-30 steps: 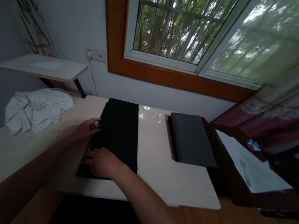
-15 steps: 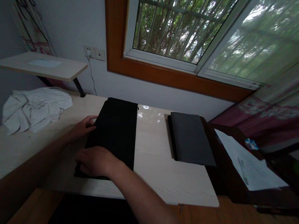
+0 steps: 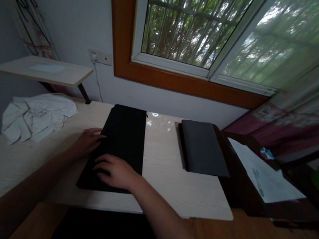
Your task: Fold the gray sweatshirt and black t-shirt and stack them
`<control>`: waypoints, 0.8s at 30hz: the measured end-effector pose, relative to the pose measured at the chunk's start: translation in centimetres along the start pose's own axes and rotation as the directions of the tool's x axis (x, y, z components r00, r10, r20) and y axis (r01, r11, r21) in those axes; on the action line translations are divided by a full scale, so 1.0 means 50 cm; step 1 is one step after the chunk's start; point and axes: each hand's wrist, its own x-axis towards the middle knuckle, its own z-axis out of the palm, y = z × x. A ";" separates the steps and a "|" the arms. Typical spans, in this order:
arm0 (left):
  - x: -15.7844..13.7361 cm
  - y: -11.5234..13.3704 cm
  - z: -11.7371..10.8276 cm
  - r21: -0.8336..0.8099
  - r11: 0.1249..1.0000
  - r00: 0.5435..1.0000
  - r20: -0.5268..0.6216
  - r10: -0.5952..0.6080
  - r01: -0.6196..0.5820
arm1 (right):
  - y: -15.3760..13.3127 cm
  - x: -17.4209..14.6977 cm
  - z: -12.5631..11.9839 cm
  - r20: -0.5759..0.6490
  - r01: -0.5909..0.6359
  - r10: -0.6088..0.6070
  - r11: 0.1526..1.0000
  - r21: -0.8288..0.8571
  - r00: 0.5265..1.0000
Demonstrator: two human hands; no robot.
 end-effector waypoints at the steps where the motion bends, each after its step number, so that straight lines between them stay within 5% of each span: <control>1: -0.010 0.003 -0.007 0.004 1.000 0.999 0.021 0.029 -0.029 | 0.017 -0.013 -0.009 -0.063 -0.083 0.080 0.995 -0.046 0.995; 4: -0.040 0.012 -0.028 -0.016 0.994 0.990 0.097 0.105 -0.104 | 0.068 -0.055 -0.037 -0.215 -0.308 0.270 0.936 -0.171 0.938; 7: -0.060 0.023 -0.048 -0.058 0.991 0.984 0.128 0.127 -0.120 | 0.103 -0.104 -0.066 -0.281 -0.395 0.327 0.889 -0.233 0.902; 14: -0.069 0.045 -0.071 -0.219 0.972 0.974 0.190 0.126 -0.083 | 0.109 -0.193 -0.095 -0.237 -0.307 0.266 0.938 -0.159 0.935; 18: -0.083 0.046 -0.071 -0.409 0.910 0.956 0.289 0.055 0.071 | 0.097 -0.200 -0.091 -0.122 -0.257 0.252 0.966 -0.031 0.960; 21: -0.088 0.042 -0.067 -0.404 0.904 0.977 0.202 -0.062 0.141 | 0.100 -0.192 -0.089 -0.156 -0.293 0.290 0.956 -0.002 0.944; 24: -0.080 0.043 -0.057 -0.271 0.959 0.996 0.040 -0.073 0.082 | 0.119 -0.179 -0.091 -0.306 -0.356 0.320 0.932 -0.071 0.897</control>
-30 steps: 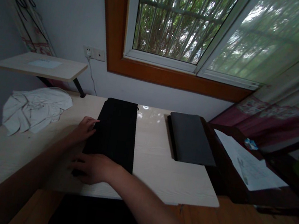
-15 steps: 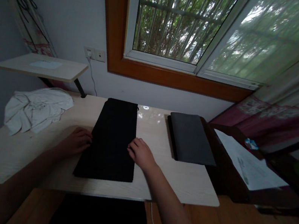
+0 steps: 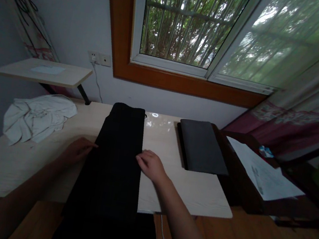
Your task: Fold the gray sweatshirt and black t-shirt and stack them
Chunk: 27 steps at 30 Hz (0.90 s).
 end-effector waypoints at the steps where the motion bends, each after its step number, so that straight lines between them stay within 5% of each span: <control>1: 0.004 0.001 0.004 0.047 0.999 1.000 -0.016 0.018 -0.017 | 0.007 0.006 0.002 -0.041 -0.001 -0.001 0.999 -0.037 0.999; 6: 0.013 0.002 0.017 0.117 0.993 1.000 -0.002 -0.005 0.005 | 0.034 0.026 0.005 -0.072 0.026 -0.035 0.992 -0.125 0.997; 13: -0.017 0.001 -0.002 -0.157 0.987 0.982 0.190 -0.007 0.037 | 0.033 0.010 0.006 0.019 0.017 -0.019 0.995 0.103 1.000; 18: -0.004 0.011 0.004 0.054 0.997 0.998 -0.005 0.059 -0.059 | 0.024 0.015 0.011 -0.113 0.057 -0.053 0.998 0.035 0.992; 21: 0.006 0.015 0.011 0.147 0.988 0.998 -0.012 0.054 -0.052 | 0.021 0.023 0.012 -0.087 0.059 -0.064 0.997 -0.053 0.994; 27: -0.018 0.006 0.000 -0.116 0.993 0.968 0.248 0.031 -0.001 | 0.021 0.008 0.016 0.007 0.107 -0.107 0.994 -0.018 0.994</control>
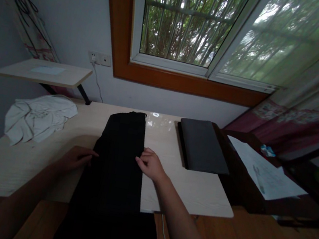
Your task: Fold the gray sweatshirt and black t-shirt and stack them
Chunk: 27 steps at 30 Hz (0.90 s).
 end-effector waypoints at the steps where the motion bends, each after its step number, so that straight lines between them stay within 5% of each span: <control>1: -0.005 -0.002 -0.002 -0.042 0.999 1.000 0.028 0.014 -0.012 | -0.002 -0.003 0.000 0.009 0.014 -0.014 1.000 0.026 1.000; 4: -0.007 -0.007 -0.004 -0.067 0.997 0.998 -0.060 0.028 -0.032 | -0.007 -0.005 0.000 -0.080 0.002 0.001 0.999 0.045 0.997; 9: 0.015 -0.005 0.005 0.157 0.988 0.960 -0.279 0.039 0.005 | -0.008 0.010 0.005 -0.177 -0.078 0.070 0.996 -0.036 0.982; 12: 0.019 -0.001 0.008 0.188 0.982 0.969 -0.246 0.024 0.023 | -0.004 0.011 0.011 -0.166 -0.102 0.086 0.990 -0.093 0.982; 17: 0.000 0.009 -0.005 -0.074 0.996 0.999 0.003 -0.040 0.040 | -0.003 -0.002 0.006 -0.099 0.044 -0.038 0.998 0.054 0.994; 20: -0.001 0.012 -0.012 -0.167 0.983 0.997 0.037 -0.068 0.073 | -0.005 -0.005 0.002 -0.068 0.064 -0.057 0.993 0.103 0.996; 23: 0.011 0.005 -0.013 -0.149 0.979 0.980 -0.122 -0.160 0.141 | -0.004 -0.001 0.006 -0.102 0.027 -0.023 0.999 0.038 0.995; 27: 0.035 -0.023 -0.004 -0.038 0.968 0.891 -0.383 -0.245 0.250 | 0.001 0.007 0.018 -0.117 0.014 -0.018 0.999 -0.030 0.993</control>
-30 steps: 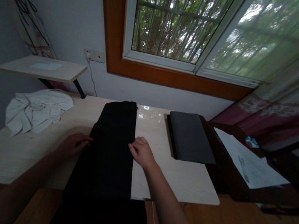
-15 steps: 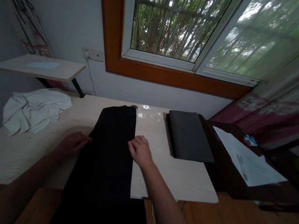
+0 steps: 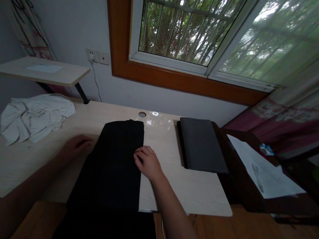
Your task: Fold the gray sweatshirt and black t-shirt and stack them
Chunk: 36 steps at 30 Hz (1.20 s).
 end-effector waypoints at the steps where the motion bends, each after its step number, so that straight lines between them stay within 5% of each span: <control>1: 0.006 -0.005 0.006 0.024 1.000 1.000 -0.029 -0.009 0.009 | 0.001 0.001 0.002 0.004 0.000 0.000 1.000 -0.009 1.000; 8: 0.074 0.003 0.060 0.097 0.995 0.999 -0.045 0.007 -0.002 | 0.006 -0.003 0.007 0.018 -0.014 0.015 0.999 -0.050 1.000; 15: 0.143 0.051 0.097 -0.223 0.972 0.995 0.039 0.086 -0.076 | 0.002 -0.003 0.003 0.029 -0.040 0.041 0.999 -0.024 0.999; 22: 0.116 0.125 0.096 -0.090 0.943 0.892 0.307 0.331 -0.319 | 0.017 0.012 -0.002 -0.082 -0.164 0.174 0.979 0.120 0.981; 28: 0.099 0.137 0.092 -0.029 0.955 0.903 0.317 0.290 -0.296 | 0.033 0.096 0.008 -0.121 -0.153 0.148 0.988 -0.030 0.982; 36: 0.104 0.130 0.092 -0.100 0.959 0.929 0.243 0.281 -0.264 | 0.088 0.253 0.033 0.142 0.077 -0.046 0.972 -0.222 0.989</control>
